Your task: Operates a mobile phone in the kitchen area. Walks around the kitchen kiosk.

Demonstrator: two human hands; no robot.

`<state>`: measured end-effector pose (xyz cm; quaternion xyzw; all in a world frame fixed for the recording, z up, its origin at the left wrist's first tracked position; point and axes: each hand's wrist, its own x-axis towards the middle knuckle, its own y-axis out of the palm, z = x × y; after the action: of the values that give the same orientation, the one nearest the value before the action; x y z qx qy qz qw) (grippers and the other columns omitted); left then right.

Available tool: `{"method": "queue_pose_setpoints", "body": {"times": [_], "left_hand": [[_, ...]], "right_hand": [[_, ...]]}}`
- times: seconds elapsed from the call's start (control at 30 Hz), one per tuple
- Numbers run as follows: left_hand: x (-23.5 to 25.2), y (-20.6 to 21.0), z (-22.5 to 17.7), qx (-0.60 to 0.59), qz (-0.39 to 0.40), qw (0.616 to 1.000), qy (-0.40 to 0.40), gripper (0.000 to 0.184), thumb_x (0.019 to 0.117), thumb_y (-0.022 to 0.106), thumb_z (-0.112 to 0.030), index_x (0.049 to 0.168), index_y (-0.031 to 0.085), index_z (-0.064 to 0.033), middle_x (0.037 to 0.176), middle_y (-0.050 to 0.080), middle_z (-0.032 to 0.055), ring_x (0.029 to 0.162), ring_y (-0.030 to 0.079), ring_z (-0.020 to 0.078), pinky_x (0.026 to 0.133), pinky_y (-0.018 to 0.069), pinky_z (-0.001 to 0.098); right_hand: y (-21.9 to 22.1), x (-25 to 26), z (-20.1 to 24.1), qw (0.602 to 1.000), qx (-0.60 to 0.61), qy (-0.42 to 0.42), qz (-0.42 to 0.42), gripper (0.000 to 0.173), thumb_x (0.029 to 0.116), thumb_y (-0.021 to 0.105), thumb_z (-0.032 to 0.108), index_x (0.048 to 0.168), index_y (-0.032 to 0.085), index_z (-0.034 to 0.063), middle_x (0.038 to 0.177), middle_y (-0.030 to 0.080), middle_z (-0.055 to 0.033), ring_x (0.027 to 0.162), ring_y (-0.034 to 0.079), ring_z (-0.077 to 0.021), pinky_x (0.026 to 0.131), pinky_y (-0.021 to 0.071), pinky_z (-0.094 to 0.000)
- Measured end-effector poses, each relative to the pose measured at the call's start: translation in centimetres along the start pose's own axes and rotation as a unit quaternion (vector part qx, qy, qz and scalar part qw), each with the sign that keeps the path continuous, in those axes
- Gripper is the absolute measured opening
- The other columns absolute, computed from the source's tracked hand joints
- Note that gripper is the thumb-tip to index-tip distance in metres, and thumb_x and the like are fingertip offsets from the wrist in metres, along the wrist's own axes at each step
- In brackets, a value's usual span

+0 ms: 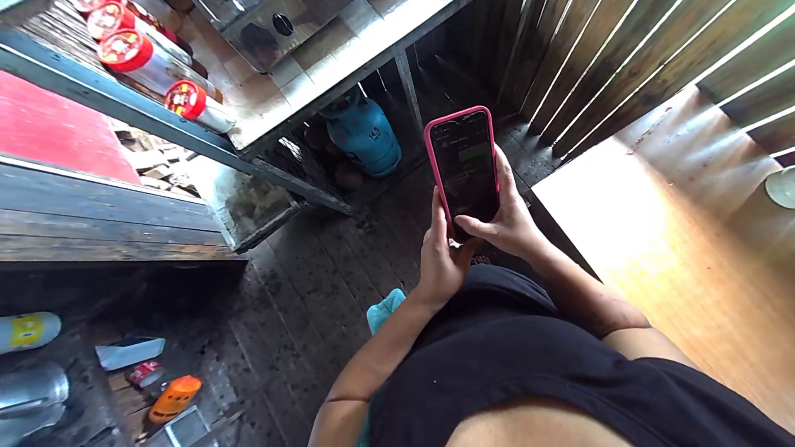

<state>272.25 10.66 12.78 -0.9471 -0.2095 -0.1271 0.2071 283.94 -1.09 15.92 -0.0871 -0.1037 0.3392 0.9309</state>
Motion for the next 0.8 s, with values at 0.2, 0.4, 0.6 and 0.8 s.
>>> {"method": "queue_pose_setpoints", "body": {"times": [0.2,0.4,0.6,0.8], "left_hand": [[-0.1,-0.6,0.1,-0.040,0.007,0.999,-0.026,0.096,0.0900,0.075,-0.012,0.162,0.012,-0.0011,0.144,0.055,0.0178,0.124,0.062,0.0153,0.103,0.0544,0.0358],[-0.2,-0.7,0.3,-0.095,0.017,0.993,-0.063,0.099,0.0878,0.076,-0.007,0.163,0.011,-0.0049,0.144,0.055,0.0149,0.124,0.062,0.0151,0.103,0.0549,0.0358],[-0.2,-0.5,0.3,-0.067,0.010,0.996,-0.053,0.099,0.0888,0.077,-0.012,0.163,0.012,-0.0027,0.151,0.050,0.0173,0.129,0.059,0.0160,0.107,0.0520,0.0359],[0.0,-0.9,0.2,-0.067,0.017,0.996,-0.061,0.100,0.0878,0.078,-0.009,0.163,0.012,-0.0037,0.143,0.057,0.0157,0.123,0.063,0.0150,0.103,0.0551,0.0358]], "right_hand": [[-0.6,0.2,0.0,0.994,0.083,-0.020,0.064,0.118,0.0789,0.083,0.009,0.164,0.001,0.0147,0.152,0.046,-0.0121,0.126,0.061,-0.0137,0.099,0.0582,-0.0336],[-1.1,0.0,0.4,0.992,0.079,0.002,0.095,0.119,0.0775,0.076,-0.007,0.164,-0.001,0.0186,0.146,0.053,-0.0112,0.118,0.066,-0.0152,0.094,0.0610,-0.0343],[-0.3,-0.1,0.4,0.998,0.043,-0.005,0.046,0.111,0.0827,0.078,0.011,0.164,0.003,0.0160,0.143,0.055,-0.0122,0.115,0.067,-0.0135,0.092,0.0611,-0.0343],[-0.3,0.2,0.4,0.995,0.086,0.008,0.050,0.104,0.0868,0.075,0.008,0.164,0.006,0.0176,0.146,0.052,-0.0112,0.118,0.065,-0.0145,0.094,0.0602,-0.0347]]}}
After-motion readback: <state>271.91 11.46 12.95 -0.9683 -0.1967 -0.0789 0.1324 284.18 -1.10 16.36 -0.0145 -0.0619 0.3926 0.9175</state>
